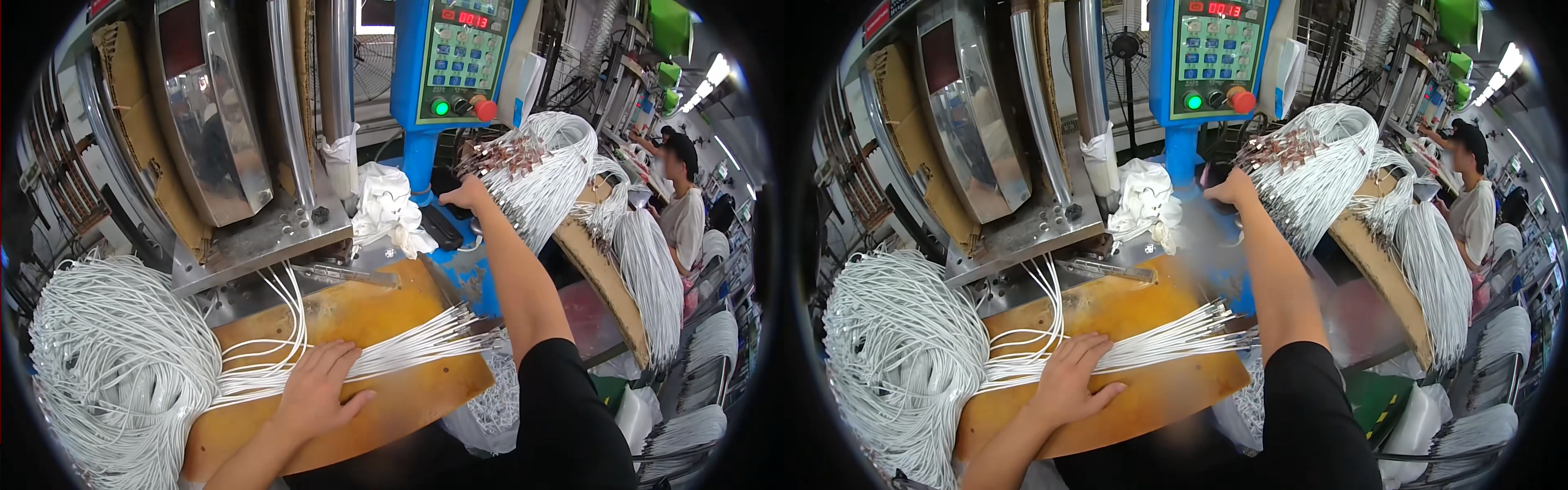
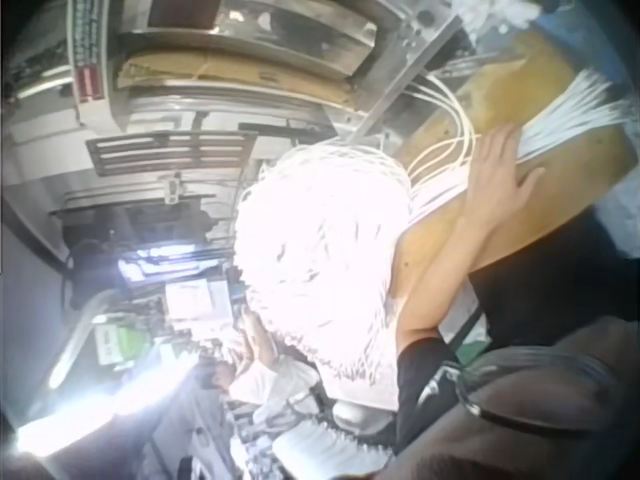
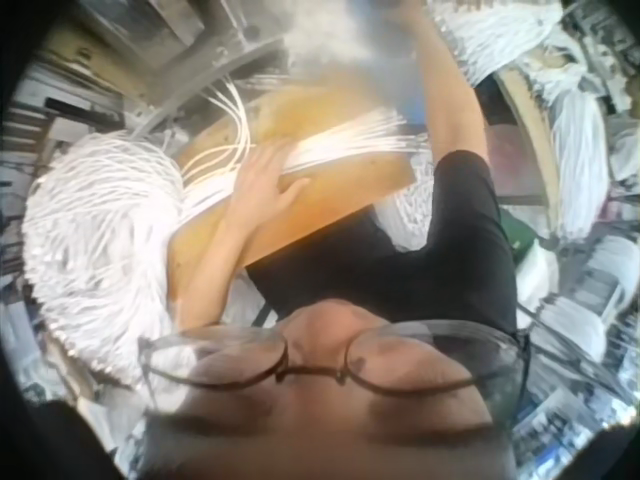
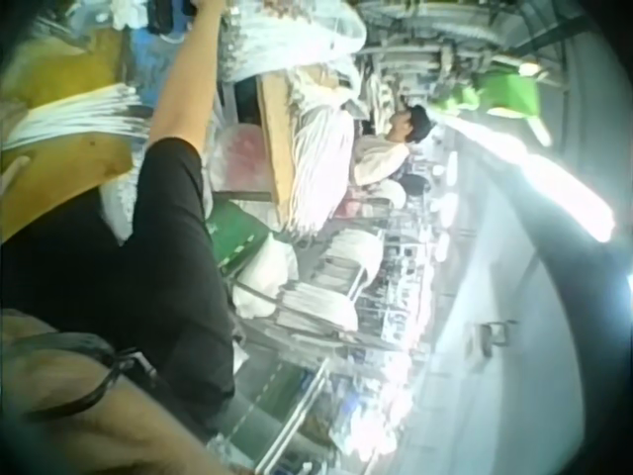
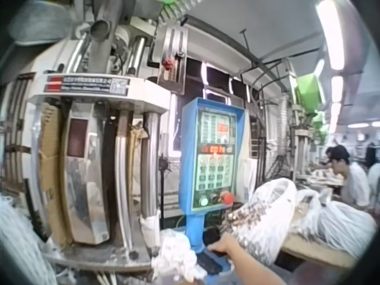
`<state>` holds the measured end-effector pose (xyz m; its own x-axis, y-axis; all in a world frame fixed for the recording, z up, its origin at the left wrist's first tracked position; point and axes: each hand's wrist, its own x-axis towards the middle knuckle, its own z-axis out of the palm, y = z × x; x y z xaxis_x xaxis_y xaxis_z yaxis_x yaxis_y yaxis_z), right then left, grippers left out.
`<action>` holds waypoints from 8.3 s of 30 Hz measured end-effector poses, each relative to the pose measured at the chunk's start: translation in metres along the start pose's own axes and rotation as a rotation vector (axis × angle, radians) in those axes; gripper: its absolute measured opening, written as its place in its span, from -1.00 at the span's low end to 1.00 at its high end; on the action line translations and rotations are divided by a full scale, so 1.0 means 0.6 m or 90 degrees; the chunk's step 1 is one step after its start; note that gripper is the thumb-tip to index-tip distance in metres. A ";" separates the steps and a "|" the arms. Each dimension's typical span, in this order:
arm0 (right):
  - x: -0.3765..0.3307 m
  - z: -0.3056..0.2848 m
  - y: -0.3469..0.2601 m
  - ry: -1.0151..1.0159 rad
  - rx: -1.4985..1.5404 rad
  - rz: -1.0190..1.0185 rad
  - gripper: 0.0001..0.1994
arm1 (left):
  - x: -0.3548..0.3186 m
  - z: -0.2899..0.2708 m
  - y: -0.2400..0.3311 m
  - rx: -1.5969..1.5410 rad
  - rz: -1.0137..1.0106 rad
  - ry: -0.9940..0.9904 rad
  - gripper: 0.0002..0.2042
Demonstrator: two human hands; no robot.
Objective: The person molds cable ends by inserting wire connectors into a metal fixture, feeding them into a molding machine, and removing the processed cables.
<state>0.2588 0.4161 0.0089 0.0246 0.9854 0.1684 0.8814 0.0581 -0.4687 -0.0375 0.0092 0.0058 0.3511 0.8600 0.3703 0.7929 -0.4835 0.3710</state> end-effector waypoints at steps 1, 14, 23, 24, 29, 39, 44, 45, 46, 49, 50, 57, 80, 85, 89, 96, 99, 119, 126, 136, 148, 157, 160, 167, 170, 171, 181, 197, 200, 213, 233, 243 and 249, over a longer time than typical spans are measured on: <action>-0.009 -0.008 -0.002 0.043 0.011 -0.007 -0.09 | 0.000 0.000 0.001 -0.002 -0.001 -0.004 -0.41; -0.264 -0.080 0.023 0.304 -0.004 -0.198 -0.16 | -0.001 0.003 0.009 0.027 -0.042 0.030 -0.38; -0.296 -0.088 0.015 0.332 -0.029 -0.253 -0.16 | -0.005 0.005 0.013 0.058 -0.077 0.012 -0.39; -0.297 -0.087 0.013 0.334 -0.028 -0.262 -0.16 | -0.006 0.005 0.013 0.057 -0.077 0.011 -0.39; -0.302 -0.083 0.009 0.359 -0.027 -0.287 -0.16 | -0.005 0.005 0.011 0.049 -0.071 0.010 -0.38; -0.305 -0.087 0.001 0.338 -0.014 -0.277 -0.16 | -0.007 0.006 0.008 0.049 -0.064 0.011 -0.40; -0.302 -0.090 0.004 0.343 -0.021 -0.296 -0.17 | -0.006 0.007 0.008 0.049 -0.059 0.011 -0.39; -0.295 -0.094 0.005 0.317 -0.009 -0.259 -0.17 | -0.006 0.006 0.007 0.050 -0.059 0.010 -0.39; -0.283 -0.100 0.004 0.282 0.002 -0.221 -0.17 | -0.006 0.006 0.007 0.054 -0.058 0.012 -0.39; -0.219 -0.118 0.000 0.190 0.003 -0.124 -0.13 | -0.007 0.006 0.008 0.060 -0.055 0.011 -0.39; -0.186 -0.125 -0.002 0.151 -0.017 -0.086 -0.12 | -0.007 0.006 0.009 0.059 -0.062 0.009 -0.38; -0.014 -0.057 -0.004 0.086 -0.077 -0.066 -0.23 | -0.009 0.008 0.014 0.127 -0.141 0.031 -0.30; -0.358 -0.111 -0.169 -0.360 0.113 -0.415 -0.63 | -0.009 -0.009 -0.009 -0.104 -0.202 0.062 -0.87; -0.463 -0.065 -0.179 -0.444 0.049 -0.527 -0.67 | -0.004 -0.110 -0.009 -0.549 -0.304 0.085 -0.83; -0.460 -0.048 -0.157 -0.199 -0.033 -0.588 -0.76 | -0.013 -0.134 0.034 -0.796 -0.482 -0.102 -0.84; -0.482 -0.055 -0.203 -0.191 0.066 -0.724 -0.61 | 0.023 0.013 0.041 -0.817 -0.421 -0.237 -0.74; -0.454 -0.049 -0.199 -0.236 0.118 -0.635 -0.60 | 0.050 -0.008 0.002 -0.783 -0.461 -0.176 -0.69; -0.400 0.041 -0.199 -0.429 0.324 -0.148 -0.80 | 0.062 0.014 -0.055 -0.751 -0.434 0.004 -0.84; -0.414 0.066 -0.159 -0.370 0.476 -0.280 -0.69 | 0.074 0.011 -0.037 -0.715 -0.428 -0.028 -0.86; -0.448 0.050 -0.186 -0.315 0.523 -0.447 -0.69 | 0.072 0.006 -0.039 -0.785 -0.408 -0.090 -0.86; -0.441 0.044 -0.177 -0.337 0.485 -0.428 -0.72 | 0.066 0.004 -0.034 -0.764 -0.491 0.014 -0.84; -0.439 0.024 -0.178 -0.422 0.514 -0.306 -0.79 | 0.054 0.011 -0.044 -0.706 -0.469 0.070 -0.76; -0.439 0.025 -0.173 -0.364 0.409 -0.433 -0.77 | 0.051 0.010 -0.046 -0.752 -0.464 0.030 -0.76; -0.439 0.023 -0.176 -0.399 0.512 -0.295 -0.74 | 0.053 0.008 -0.040 -0.762 -0.470 0.088 -0.77; -0.444 0.018 -0.179 -0.388 0.477 -0.356 -0.74 | 0.052 0.008 -0.044 -0.754 -0.425 0.057 -0.77; -0.445 0.018 -0.180 -0.390 0.450 -0.367 -0.73 | 0.052 0.008 -0.045 -0.759 -0.419 0.037 -0.78; -0.438 0.025 -0.171 -0.425 0.527 -0.259 -0.71 | 0.048 -0.007 -0.044 -0.883 -0.504 0.059 -0.81; -0.427 -0.009 -0.185 -0.441 0.468 -0.289 -0.80 | 0.046 0.009 -0.045 -0.688 -0.465 0.104 -0.79; -0.419 -0.052 -0.194 -0.390 0.300 -0.325 -0.69 | 0.032 -0.011 -0.056 -0.615 -0.360 0.114 -0.69; -0.118 0.224 -0.364 -0.144 0.100 -0.567 -0.59 | 0.100 0.002 -0.238 -1.063 -0.427 0.182 -0.75; -0.317 0.045 -0.297 -0.170 0.126 -0.422 -0.57 | -0.002 -0.112 -0.068 -0.685 -0.368 -0.192 -0.83; -0.326 0.068 -0.222 -0.005 0.066 -0.618 -0.80 | -0.165 -0.363 -0.093 0.523 -0.502 0.426 -0.79; -0.357 -0.078 -0.228 -0.215 0.077 -0.486 -0.81 | -0.045 -0.141 -0.072 0.325 -0.007 0.094 -0.83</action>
<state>0.1548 0.1899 0.0777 -0.7170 0.6624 0.2173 0.5418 0.7256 -0.4241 -0.1234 -0.0071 0.0518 0.2970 0.8146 0.4982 0.9506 -0.3018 -0.0732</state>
